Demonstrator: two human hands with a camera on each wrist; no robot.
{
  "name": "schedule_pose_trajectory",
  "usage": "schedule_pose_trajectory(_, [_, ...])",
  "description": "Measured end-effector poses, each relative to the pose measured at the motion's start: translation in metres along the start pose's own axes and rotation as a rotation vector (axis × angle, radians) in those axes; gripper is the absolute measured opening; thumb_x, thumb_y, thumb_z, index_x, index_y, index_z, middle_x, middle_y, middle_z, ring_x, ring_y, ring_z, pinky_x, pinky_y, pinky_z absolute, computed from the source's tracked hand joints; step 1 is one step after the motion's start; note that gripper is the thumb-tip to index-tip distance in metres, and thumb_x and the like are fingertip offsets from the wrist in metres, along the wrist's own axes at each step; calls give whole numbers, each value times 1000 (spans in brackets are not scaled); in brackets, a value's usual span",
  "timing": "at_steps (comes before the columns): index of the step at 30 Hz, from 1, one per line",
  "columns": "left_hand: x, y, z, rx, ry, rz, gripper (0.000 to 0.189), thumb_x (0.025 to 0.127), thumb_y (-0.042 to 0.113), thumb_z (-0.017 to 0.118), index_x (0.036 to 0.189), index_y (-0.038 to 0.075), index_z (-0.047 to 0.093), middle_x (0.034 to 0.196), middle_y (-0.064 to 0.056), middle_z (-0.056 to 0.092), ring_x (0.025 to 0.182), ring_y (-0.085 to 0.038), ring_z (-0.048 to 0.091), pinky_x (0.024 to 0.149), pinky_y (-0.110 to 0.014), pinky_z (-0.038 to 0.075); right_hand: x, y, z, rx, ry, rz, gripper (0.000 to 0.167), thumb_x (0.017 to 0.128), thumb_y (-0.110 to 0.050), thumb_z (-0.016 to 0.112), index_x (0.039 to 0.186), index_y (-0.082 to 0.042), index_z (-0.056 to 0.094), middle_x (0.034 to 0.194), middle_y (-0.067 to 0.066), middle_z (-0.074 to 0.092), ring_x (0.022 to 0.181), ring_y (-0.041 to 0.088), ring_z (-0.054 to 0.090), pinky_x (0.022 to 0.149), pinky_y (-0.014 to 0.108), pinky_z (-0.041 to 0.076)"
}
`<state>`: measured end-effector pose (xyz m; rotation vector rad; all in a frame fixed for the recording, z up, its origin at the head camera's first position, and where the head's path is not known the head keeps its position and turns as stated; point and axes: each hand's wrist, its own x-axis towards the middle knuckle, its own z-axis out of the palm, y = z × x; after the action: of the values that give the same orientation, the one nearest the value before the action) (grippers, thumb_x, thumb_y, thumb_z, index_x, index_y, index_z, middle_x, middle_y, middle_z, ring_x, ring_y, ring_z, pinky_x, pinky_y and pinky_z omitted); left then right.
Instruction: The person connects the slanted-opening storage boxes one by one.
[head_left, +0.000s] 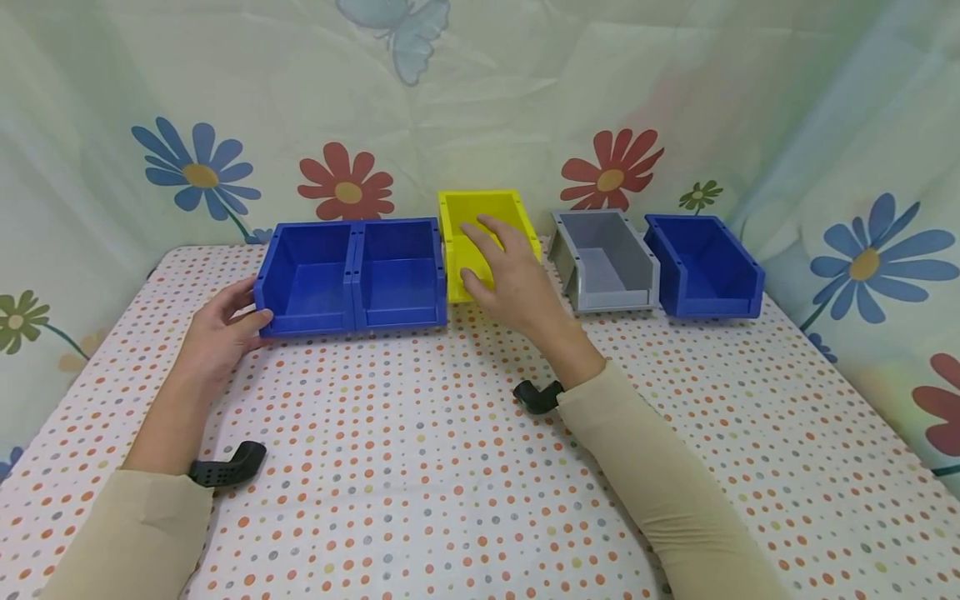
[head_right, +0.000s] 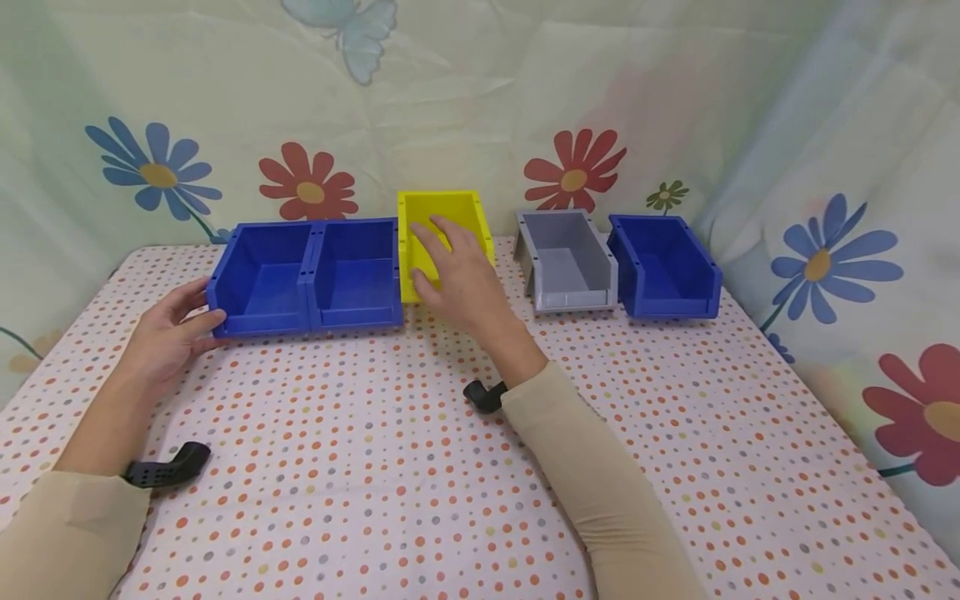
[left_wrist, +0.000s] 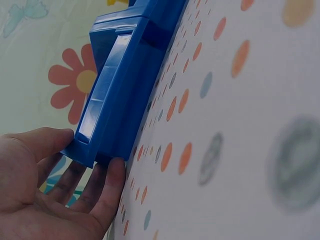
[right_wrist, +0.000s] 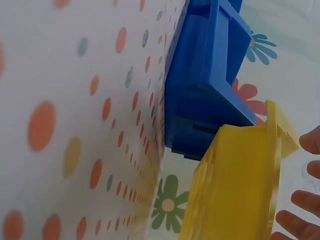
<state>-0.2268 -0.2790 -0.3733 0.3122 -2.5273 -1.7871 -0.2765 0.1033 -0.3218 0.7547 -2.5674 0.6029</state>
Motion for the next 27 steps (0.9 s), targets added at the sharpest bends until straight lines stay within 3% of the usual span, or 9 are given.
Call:
schedule_pose_trajectory(9, [-2, 1, 1, -13, 1, 9, 63, 109, 24, 54, 165, 28, 26, 169, -13, 30, 149, -36, 41, 88, -17, 58, 5, -7, 8, 55, -103, -1, 59, 104, -27, 62, 158, -19, 42, 166, 13, 32, 144, 35, 45, 117, 49, 45])
schedule_pose_trajectory(11, [-2, 1, 1, -8, 3, 8, 63, 109, 24, 53, 165, 28, 26, 169, -13, 30, 150, -36, 41, 90, -20, 58, 4, -9, 10, 60, -134, 5, 59, 105, -29, 60, 159, -20, 40, 168, 11, 31, 135, 33, 55, 110, 45, 51])
schedule_pose_trajectory(14, [-2, 1, 1, -5, 2, 8, 63, 109, 24, 53, 166, 28, 26, 169, -12, 30, 150, -36, 41, 94, -22, 58, 4, -11, 13, 64, -157, 2, 60, 105, -29, 59, 161, -20, 38, 169, 9, 30, 100, 29, 67, 88, 37, 59])
schedule_pose_trajectory(16, [-2, 1, 1, -8, 1, 7, 63, 109, 24, 53, 166, 27, 26, 169, -12, 30, 150, -36, 41, 94, -23, 58, 4, -11, 14, 59, -157, -6, 60, 105, -29, 58, 161, -19, 38, 169, 8, 31, 76, 24, 63, 73, 33, 56])
schedule_pose_trajectory(18, [-2, 1, 1, -8, 2, 6, 63, 109, 23, 53, 165, 27, 26, 169, -13, 30, 150, -36, 41, 94, -22, 58, 3, -11, 15, 53, -153, -12, 60, 105, -29, 58, 161, -18, 37, 170, 6, 30, 63, 21, 54, 64, 31, 50])
schedule_pose_trajectory(27, [-2, 2, 2, -15, 13, 4, 63, 108, 23, 53, 165, 27, 27, 169, -14, 31, 149, -36, 42, 85, -16, 58, 2, -11, 17, 29, -156, -10, 62, 106, -31, 57, 162, -20, 36, 171, 1, 29, 52, 17, 42, 57, 28, 43])
